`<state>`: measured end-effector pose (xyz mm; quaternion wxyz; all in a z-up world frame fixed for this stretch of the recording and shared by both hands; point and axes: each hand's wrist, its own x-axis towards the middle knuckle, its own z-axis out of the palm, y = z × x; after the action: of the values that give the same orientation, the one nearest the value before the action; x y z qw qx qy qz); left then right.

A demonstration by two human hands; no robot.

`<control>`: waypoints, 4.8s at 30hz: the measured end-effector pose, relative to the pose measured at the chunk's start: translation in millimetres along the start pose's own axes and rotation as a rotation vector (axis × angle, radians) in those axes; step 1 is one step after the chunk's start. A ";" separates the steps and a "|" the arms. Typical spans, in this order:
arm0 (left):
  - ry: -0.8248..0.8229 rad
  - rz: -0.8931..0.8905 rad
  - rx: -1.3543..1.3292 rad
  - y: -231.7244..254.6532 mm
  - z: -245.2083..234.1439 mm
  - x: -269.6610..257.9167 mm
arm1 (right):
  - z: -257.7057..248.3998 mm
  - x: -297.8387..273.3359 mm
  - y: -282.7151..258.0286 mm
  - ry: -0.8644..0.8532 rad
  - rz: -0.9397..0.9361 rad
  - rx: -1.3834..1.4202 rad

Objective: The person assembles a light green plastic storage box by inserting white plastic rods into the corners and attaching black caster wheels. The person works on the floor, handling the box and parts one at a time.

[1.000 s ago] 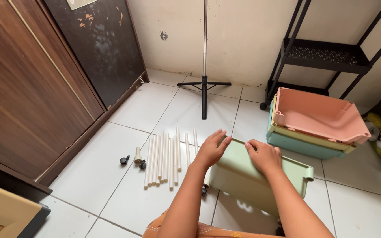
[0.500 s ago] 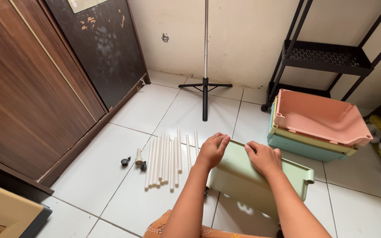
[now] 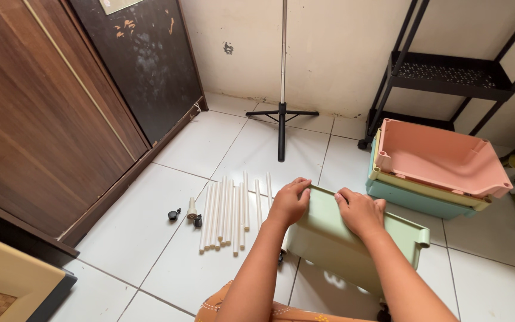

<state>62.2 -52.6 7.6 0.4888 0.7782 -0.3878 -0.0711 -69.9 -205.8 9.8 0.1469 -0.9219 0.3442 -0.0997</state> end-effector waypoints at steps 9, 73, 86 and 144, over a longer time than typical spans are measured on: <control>0.189 0.177 0.298 -22.5 -2.9 3.9 | 12.7 4.3 -33.7 0.229 -0.134 -0.023; 0.445 -0.074 -0.231 -23.5 15.1 -126.9 | 49.9 -54.3 -51.6 0.141 -0.500 -0.169; 0.423 -0.079 -0.215 -18.8 6.4 -119.2 | 48.7 -64.1 -59.5 0.193 -0.477 -0.203; 0.432 -0.284 -0.423 -11.9 9.1 -103.8 | 47.6 -56.3 -61.2 0.257 -0.466 -0.062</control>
<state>-7.4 13.5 -34.6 0.6958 0.7028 -0.1394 -0.0509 -61.1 -114.7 -18.7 0.0467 -0.9601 0.1415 -0.2365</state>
